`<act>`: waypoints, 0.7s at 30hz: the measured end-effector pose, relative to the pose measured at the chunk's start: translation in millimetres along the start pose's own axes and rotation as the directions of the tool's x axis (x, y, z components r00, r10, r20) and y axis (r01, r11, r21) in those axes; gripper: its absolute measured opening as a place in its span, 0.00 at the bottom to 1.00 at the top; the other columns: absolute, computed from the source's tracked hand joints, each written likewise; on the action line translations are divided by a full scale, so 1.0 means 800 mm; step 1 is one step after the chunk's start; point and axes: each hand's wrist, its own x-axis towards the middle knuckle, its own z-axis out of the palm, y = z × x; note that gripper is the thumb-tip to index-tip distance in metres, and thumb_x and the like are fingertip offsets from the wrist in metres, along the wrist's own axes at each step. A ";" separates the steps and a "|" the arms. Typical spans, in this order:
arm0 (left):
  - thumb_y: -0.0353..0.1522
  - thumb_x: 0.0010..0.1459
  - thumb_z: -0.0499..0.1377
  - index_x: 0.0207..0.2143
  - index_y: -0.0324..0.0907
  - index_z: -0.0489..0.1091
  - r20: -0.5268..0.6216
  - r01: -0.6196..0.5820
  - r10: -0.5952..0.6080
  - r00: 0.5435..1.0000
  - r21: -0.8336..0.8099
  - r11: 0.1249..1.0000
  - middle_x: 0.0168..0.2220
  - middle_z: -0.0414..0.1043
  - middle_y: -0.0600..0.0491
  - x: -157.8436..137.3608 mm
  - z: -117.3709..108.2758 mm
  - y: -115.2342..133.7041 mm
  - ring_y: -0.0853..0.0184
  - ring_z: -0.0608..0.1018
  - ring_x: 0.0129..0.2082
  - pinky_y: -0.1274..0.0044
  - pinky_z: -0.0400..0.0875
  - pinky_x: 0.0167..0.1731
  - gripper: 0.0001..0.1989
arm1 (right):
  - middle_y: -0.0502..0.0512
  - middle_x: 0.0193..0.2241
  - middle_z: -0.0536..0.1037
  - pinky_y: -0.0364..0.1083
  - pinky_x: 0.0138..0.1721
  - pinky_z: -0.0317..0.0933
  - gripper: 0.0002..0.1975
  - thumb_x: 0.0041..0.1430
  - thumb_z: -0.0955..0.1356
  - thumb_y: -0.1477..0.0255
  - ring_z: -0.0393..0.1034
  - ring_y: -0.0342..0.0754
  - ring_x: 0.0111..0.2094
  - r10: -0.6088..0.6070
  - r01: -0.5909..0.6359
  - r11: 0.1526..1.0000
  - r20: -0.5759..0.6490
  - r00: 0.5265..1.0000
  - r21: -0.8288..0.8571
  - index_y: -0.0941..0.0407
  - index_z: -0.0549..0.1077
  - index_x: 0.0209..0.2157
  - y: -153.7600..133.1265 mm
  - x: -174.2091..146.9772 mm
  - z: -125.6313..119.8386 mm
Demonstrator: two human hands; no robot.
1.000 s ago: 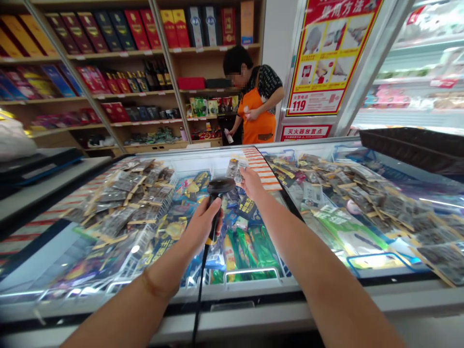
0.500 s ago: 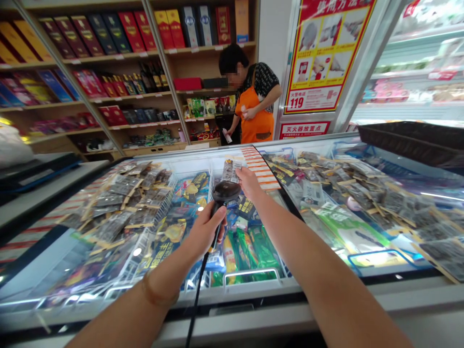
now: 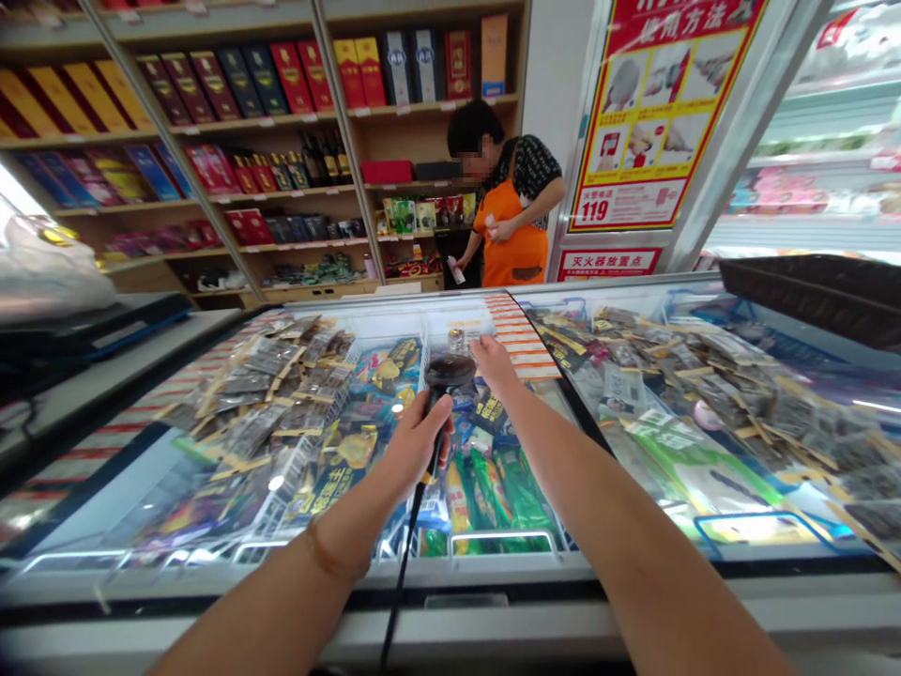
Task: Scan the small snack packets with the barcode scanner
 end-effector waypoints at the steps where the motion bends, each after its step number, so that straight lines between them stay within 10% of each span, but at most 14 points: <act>1: 0.53 0.53 0.62 0.36 0.45 0.60 -0.024 -0.002 0.001 1.000 -0.023 1.000 0.23 0.63 0.62 0.000 0.000 0.004 0.75 0.64 0.12 0.80 0.58 0.12 0.24 | 0.48 0.22 0.70 0.42 0.27 0.62 0.17 0.61 0.64 0.54 0.67 0.45 0.26 0.016 -0.017 0.999 -0.024 1.000 -0.049 0.54 0.69 0.33 -0.002 -0.001 0.000; 10: 0.50 0.52 0.63 0.34 0.44 0.61 -0.281 -0.047 0.007 0.960 -0.135 0.990 0.22 0.65 0.61 -0.019 -0.072 0.074 0.75 0.65 0.12 0.81 0.58 0.13 0.22 | 0.48 0.24 0.71 0.41 0.24 0.62 0.03 0.65 0.64 0.73 0.67 0.41 0.20 0.285 -0.287 0.952 -0.037 0.958 -0.108 0.55 0.68 0.35 -0.041 0.011 0.046; 21: 0.50 0.50 0.64 0.35 0.44 0.62 -0.569 -0.131 0.027 0.822 -0.143 0.981 0.23 0.66 0.60 -0.073 -0.238 0.080 0.75 0.66 0.14 0.81 0.60 0.13 0.23 | 0.52 0.27 0.77 0.41 0.32 0.70 0.07 0.63 0.67 0.77 0.75 0.42 0.24 0.299 -0.289 0.954 0.194 0.934 -0.082 0.60 0.73 0.43 -0.089 0.028 0.254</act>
